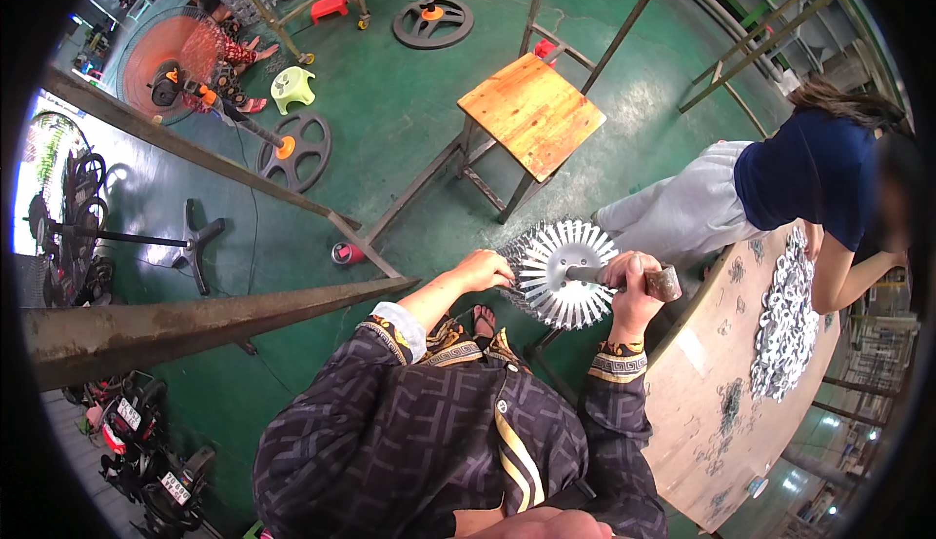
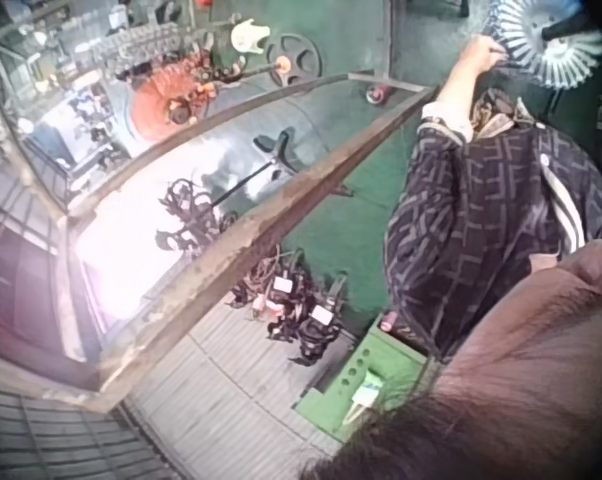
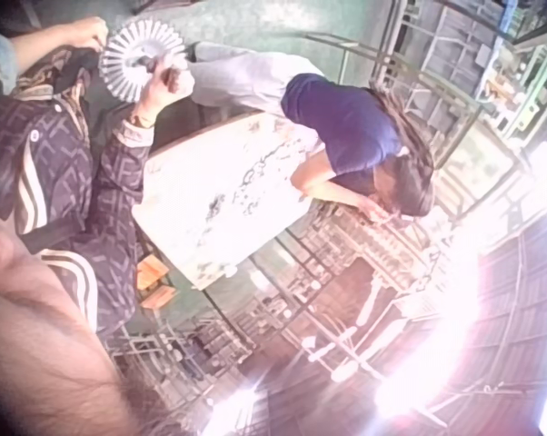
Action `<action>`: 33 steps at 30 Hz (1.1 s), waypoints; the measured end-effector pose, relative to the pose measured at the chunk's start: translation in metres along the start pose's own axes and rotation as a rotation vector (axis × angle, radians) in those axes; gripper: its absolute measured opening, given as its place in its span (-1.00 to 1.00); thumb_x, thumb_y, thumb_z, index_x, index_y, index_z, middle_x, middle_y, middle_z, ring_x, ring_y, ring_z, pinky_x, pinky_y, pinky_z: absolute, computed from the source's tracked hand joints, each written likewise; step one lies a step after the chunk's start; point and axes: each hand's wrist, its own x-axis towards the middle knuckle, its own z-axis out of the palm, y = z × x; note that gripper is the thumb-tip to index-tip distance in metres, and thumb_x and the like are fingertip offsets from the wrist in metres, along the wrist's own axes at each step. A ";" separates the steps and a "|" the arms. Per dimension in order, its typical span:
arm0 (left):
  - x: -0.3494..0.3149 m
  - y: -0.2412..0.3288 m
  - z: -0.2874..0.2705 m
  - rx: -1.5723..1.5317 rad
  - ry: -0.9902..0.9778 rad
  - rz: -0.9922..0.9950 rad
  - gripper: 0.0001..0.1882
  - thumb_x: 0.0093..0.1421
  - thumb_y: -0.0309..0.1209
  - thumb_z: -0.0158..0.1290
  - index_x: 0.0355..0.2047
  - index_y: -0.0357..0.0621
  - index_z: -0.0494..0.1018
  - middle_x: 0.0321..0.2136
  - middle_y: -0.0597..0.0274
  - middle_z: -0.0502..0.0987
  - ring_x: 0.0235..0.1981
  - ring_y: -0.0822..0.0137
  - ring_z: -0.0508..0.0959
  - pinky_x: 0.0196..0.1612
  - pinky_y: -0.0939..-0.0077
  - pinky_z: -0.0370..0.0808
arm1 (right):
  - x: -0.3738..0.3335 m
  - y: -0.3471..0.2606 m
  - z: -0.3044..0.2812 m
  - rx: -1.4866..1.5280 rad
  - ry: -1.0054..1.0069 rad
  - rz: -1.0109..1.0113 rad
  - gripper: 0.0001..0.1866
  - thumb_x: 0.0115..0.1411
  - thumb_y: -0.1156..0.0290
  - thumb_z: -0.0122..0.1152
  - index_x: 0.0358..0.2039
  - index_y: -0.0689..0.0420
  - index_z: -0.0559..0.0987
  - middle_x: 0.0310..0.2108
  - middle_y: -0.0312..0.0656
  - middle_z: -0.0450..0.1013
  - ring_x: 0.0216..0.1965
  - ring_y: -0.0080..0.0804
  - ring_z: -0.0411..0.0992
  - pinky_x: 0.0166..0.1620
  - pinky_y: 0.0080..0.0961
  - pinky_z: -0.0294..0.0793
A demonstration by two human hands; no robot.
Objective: The person assembles a star-shaped light fixture by attaching small metal pieces to a central hub using a tool. They repeatedly pick up pieces and attach them to the fixture while standing in a workshop.
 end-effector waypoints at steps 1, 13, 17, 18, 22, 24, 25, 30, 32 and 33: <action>0.000 -0.003 0.002 0.003 0.001 0.010 -0.81 -0.07 -0.29 0.21 -0.39 0.03 0.61 -0.39 0.24 0.58 -0.27 0.15 0.54 -0.19 0.27 0.43 | 0.000 0.000 0.000 0.002 -0.001 -0.002 -0.77 0.13 0.69 0.03 -0.67 0.29 0.38 -0.75 -0.19 0.30 -0.72 -0.46 0.29 -0.60 -0.58 0.27; -0.006 0.020 0.010 0.276 0.144 0.074 -0.86 -0.03 -0.29 0.15 -0.41 0.11 0.58 -0.44 0.45 0.51 -0.32 0.34 0.48 -0.19 0.38 0.30 | 0.000 -0.001 -0.001 0.027 -0.011 0.010 -0.77 0.13 0.67 0.05 -0.66 0.28 0.37 -0.74 -0.19 0.30 -0.72 -0.46 0.28 -0.60 -0.56 0.29; -0.006 0.026 0.020 0.429 0.296 0.114 -0.88 -0.08 -0.31 0.15 -0.46 0.09 0.55 -0.52 0.47 0.44 -0.40 0.40 0.44 -0.23 0.39 0.27 | 0.001 0.001 0.000 0.054 0.025 0.015 -0.81 0.14 0.64 0.07 -0.62 0.27 0.39 -0.73 -0.19 0.31 -0.72 -0.46 0.28 -0.60 -0.54 0.31; -0.007 0.027 0.022 0.454 0.320 0.125 -0.88 -0.09 -0.31 0.15 -0.47 0.09 0.54 -0.52 0.47 0.43 -0.41 0.40 0.43 -0.23 0.39 0.27 | 0.002 0.001 0.000 0.054 0.039 0.017 -0.82 0.14 0.63 0.08 -0.60 0.27 0.39 -0.73 -0.19 0.32 -0.72 -0.46 0.28 -0.60 -0.54 0.32; -0.006 0.033 0.027 0.512 0.402 0.162 -0.87 -0.12 -0.32 0.16 -0.48 0.10 0.52 -0.54 0.47 0.38 -0.46 0.40 0.39 -0.22 0.38 0.27 | 0.005 0.006 -0.007 0.057 0.000 -0.013 -0.84 0.16 0.56 0.10 -0.56 0.25 0.41 -0.69 -0.18 0.33 -0.67 -0.45 0.30 -0.56 -0.54 0.33; -0.004 0.036 0.028 0.544 0.422 0.167 -0.86 -0.13 -0.32 0.16 -0.47 0.11 0.52 -0.55 0.47 0.36 -0.47 0.39 0.38 -0.21 0.36 0.27 | 0.007 0.003 -0.007 0.053 -0.025 -0.018 -0.82 0.18 0.49 0.10 -0.54 0.25 0.41 -0.65 -0.18 0.34 -0.63 -0.44 0.32 -0.52 -0.54 0.35; -0.004 0.038 0.029 0.562 0.426 0.165 -0.86 -0.13 -0.33 0.16 -0.48 0.11 0.51 -0.56 0.46 0.36 -0.47 0.39 0.37 -0.21 0.35 0.27 | 0.007 0.004 -0.008 0.035 -0.028 -0.024 -0.81 0.19 0.46 0.09 -0.53 0.24 0.40 -0.64 -0.18 0.34 -0.61 -0.43 0.32 -0.50 -0.54 0.36; 0.001 0.045 0.029 0.617 0.450 0.172 -0.86 -0.14 -0.33 0.16 -0.49 0.09 0.50 -0.58 0.46 0.35 -0.47 0.39 0.37 -0.18 0.27 0.26 | 0.003 0.013 -0.011 0.028 -0.029 -0.007 -0.72 0.26 0.29 0.00 -0.50 0.21 0.31 -0.61 -0.14 0.29 -0.59 -0.37 0.30 -0.42 -0.42 0.38; 0.001 0.045 0.031 0.610 0.471 0.177 -0.86 -0.14 -0.34 0.16 -0.50 0.08 0.50 -0.59 0.46 0.34 -0.47 0.39 0.37 -0.18 0.26 0.26 | 0.003 0.017 -0.016 0.024 -0.037 -0.028 -0.70 0.27 0.25 0.00 -0.48 0.21 0.31 -0.61 -0.16 0.27 -0.61 -0.41 0.28 -0.47 -0.48 0.34; 0.001 0.045 0.033 0.605 0.482 0.180 -0.86 -0.14 -0.34 0.16 -0.50 0.08 0.50 -0.60 0.45 0.34 -0.47 0.39 0.37 -0.17 0.25 0.26 | 0.002 0.016 -0.015 0.023 -0.016 -0.018 -0.70 0.27 0.24 0.00 -0.48 0.21 0.31 -0.61 -0.16 0.27 -0.61 -0.42 0.27 -0.48 -0.49 0.33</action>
